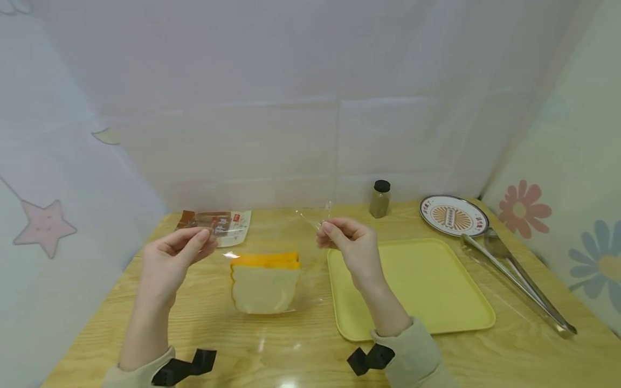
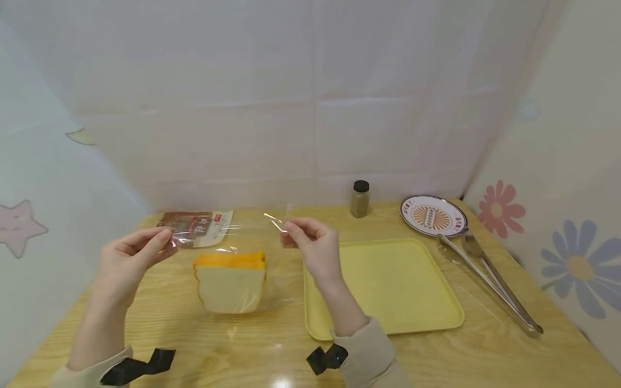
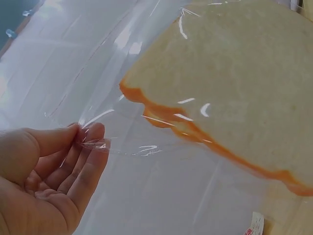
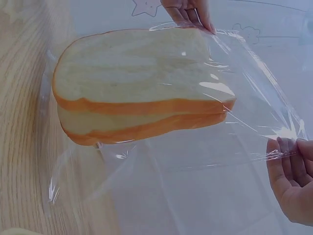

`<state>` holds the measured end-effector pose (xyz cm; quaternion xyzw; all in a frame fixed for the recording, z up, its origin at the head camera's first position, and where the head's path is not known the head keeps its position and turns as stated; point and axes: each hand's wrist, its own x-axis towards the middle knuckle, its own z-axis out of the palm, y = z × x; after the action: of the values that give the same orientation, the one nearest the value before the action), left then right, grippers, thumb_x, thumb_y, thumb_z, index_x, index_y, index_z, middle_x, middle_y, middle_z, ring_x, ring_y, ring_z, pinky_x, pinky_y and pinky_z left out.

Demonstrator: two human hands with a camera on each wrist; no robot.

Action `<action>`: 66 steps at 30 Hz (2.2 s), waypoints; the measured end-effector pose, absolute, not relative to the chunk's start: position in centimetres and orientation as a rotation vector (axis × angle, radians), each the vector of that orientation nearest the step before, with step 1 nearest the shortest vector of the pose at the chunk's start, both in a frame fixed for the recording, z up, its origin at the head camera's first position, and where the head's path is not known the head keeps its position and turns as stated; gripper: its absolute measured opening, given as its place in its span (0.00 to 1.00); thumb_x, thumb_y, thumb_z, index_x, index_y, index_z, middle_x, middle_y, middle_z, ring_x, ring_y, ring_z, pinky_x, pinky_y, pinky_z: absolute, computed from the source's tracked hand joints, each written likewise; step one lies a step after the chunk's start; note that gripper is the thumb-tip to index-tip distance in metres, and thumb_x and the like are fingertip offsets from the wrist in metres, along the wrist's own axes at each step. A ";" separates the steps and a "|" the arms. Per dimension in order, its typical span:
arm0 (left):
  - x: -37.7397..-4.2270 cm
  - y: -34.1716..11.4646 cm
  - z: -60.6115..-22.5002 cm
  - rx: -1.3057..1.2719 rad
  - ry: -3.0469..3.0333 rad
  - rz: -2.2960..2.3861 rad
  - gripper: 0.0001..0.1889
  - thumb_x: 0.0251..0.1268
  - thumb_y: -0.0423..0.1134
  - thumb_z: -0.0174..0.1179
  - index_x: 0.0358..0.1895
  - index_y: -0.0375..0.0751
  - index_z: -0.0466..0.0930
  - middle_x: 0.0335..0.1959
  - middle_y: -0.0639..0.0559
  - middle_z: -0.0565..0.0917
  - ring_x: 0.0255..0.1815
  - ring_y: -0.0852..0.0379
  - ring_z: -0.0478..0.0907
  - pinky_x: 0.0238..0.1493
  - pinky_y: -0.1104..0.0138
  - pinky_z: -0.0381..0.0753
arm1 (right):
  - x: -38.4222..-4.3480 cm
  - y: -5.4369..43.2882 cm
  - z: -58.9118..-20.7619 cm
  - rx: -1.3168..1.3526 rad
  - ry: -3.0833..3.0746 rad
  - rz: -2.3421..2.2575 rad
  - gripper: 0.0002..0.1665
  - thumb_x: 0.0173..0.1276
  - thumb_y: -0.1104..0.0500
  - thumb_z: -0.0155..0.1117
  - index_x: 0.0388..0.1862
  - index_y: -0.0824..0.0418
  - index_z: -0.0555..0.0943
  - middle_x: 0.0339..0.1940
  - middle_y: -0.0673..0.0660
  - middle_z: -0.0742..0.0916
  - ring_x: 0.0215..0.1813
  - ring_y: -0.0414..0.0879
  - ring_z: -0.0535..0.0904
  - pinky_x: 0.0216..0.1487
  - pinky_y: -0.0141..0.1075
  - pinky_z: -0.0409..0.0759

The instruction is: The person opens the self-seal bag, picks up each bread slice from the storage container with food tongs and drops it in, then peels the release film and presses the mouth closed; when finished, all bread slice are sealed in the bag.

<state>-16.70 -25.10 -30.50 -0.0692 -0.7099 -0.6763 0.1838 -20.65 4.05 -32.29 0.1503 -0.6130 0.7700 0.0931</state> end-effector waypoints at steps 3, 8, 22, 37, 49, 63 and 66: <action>-16.9 -24.5 -30.5 -0.153 -1.982 -1.931 0.07 0.63 0.36 0.61 0.39 0.36 0.84 0.29 0.58 0.87 0.32 0.63 0.85 0.39 0.70 0.85 | -20.7 4.3 -32.2 0.430 -1.844 2.274 0.13 0.66 0.67 0.60 0.42 0.79 0.78 0.25 0.48 0.87 0.28 0.42 0.85 0.38 0.37 0.87; -17.3 -24.1 -30.6 -0.099 -2.009 -1.928 0.04 0.62 0.37 0.61 0.36 0.46 0.85 0.29 0.60 0.86 0.30 0.63 0.85 0.38 0.73 0.85 | -20.8 4.8 -32.1 0.409 -1.898 2.282 0.14 0.66 0.68 0.59 0.44 0.80 0.77 0.25 0.50 0.86 0.28 0.41 0.84 0.37 0.38 0.87; -17.0 -24.4 -31.3 -0.201 -1.987 -1.955 0.08 0.64 0.33 0.59 0.43 0.38 0.84 0.34 0.60 0.87 0.31 0.64 0.85 0.40 0.71 0.85 | -20.6 5.8 -32.0 0.470 -2.006 2.358 0.15 0.67 0.67 0.59 0.46 0.80 0.77 0.29 0.54 0.87 0.31 0.42 0.85 0.40 0.40 0.87; -16.6 -24.4 -30.8 -0.250 -2.022 -1.933 0.12 0.66 0.34 0.57 0.50 0.37 0.82 0.31 0.58 0.86 0.32 0.64 0.85 0.39 0.72 0.85 | -20.7 6.0 -31.8 0.503 -2.041 2.376 0.15 0.68 0.65 0.58 0.45 0.79 0.75 0.28 0.50 0.86 0.32 0.42 0.84 0.42 0.39 0.86; -16.3 -23.9 -30.2 -0.185 -1.974 -1.994 0.05 0.64 0.35 0.60 0.37 0.39 0.83 0.28 0.56 0.87 0.31 0.61 0.86 0.39 0.68 0.85 | -20.3 6.0 -31.6 0.467 -2.065 2.321 0.13 0.69 0.64 0.57 0.44 0.76 0.78 0.28 0.51 0.85 0.31 0.42 0.83 0.41 0.37 0.86; -16.2 -24.0 -30.4 -0.233 -2.022 -2.004 0.07 0.63 0.33 0.60 0.41 0.41 0.85 0.32 0.58 0.87 0.31 0.61 0.86 0.37 0.69 0.85 | -20.1 6.2 -31.2 0.409 -2.162 2.161 0.11 0.67 0.65 0.59 0.41 0.73 0.81 0.29 0.61 0.86 0.29 0.43 0.83 0.37 0.37 0.86; -16.3 -24.0 -30.4 -0.225 -2.015 -2.052 0.06 0.63 0.33 0.60 0.40 0.41 0.85 0.33 0.57 0.87 0.33 0.60 0.87 0.38 0.67 0.85 | -20.1 6.4 -31.2 0.412 -2.215 2.126 0.10 0.68 0.64 0.59 0.41 0.72 0.81 0.32 0.65 0.86 0.30 0.44 0.84 0.39 0.39 0.87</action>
<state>-16.32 -23.97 -30.44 -0.0773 -0.6928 -0.7055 0.1281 -20.11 6.39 -31.23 0.1329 -0.7149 0.6861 0.0218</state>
